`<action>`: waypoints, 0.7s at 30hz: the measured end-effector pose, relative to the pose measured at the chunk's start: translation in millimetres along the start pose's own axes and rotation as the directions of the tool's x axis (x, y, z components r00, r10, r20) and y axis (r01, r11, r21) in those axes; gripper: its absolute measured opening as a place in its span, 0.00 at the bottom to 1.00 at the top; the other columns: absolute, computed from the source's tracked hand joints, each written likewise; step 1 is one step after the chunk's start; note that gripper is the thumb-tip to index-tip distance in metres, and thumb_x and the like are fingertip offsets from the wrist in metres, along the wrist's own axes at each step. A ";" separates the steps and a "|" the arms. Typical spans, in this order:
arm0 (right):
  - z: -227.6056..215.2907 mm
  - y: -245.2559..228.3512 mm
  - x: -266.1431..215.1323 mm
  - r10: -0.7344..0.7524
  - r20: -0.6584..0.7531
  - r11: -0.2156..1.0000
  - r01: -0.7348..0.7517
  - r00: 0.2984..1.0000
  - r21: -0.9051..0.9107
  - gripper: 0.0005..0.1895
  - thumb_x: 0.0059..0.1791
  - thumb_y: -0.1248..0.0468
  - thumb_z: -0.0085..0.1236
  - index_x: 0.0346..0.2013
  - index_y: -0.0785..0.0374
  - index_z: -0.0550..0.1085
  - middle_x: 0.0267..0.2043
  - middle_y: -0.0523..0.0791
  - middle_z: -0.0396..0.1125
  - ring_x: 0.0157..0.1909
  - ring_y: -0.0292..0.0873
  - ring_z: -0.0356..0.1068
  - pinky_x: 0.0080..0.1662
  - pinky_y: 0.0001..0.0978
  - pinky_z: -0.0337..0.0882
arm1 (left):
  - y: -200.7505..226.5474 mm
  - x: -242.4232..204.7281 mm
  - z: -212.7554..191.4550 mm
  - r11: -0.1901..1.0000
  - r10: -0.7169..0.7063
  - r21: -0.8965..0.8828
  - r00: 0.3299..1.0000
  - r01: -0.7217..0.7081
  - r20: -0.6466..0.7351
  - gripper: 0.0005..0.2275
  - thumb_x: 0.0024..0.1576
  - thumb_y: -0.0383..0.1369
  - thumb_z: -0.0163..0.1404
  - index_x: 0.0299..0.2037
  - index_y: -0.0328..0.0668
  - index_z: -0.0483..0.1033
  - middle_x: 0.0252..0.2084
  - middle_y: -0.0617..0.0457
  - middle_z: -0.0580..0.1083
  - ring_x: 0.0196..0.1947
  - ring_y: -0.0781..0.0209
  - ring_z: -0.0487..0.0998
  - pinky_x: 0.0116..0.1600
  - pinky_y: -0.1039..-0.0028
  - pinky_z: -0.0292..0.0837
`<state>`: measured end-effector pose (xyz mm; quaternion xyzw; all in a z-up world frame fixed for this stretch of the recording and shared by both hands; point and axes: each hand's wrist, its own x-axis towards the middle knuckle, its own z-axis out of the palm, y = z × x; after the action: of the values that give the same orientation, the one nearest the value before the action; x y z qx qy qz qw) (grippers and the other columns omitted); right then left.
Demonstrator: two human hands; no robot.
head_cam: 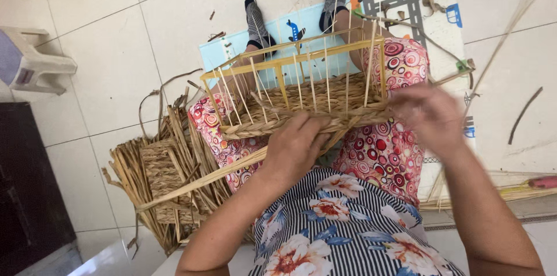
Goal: The person weaves strips of plant material through a wooden frame to create the walls of a basket, using their hands to interlace the strips and scissors to trim the excess material.
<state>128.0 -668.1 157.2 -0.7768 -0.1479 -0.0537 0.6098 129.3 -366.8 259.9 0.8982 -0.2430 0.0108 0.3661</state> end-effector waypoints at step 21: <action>53.0 -65.3 39.7 0.318 0.182 0.826 -0.178 0.931 -0.534 0.18 0.52 0.63 0.61 0.56 0.63 0.74 0.45 0.46 0.73 0.41 0.43 0.76 0.46 0.35 0.77 | -39.8 4.3 51.7 0.989 -0.006 0.147 0.997 -0.005 0.076 0.02 0.60 0.29 0.57 0.37 0.40 0.80 0.37 0.49 0.72 0.38 0.56 0.75 0.38 0.66 0.73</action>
<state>141.4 -596.6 215.3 -0.9226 -0.1049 0.0928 0.3594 142.6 -378.5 197.0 0.9226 -0.2551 -0.0057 0.2893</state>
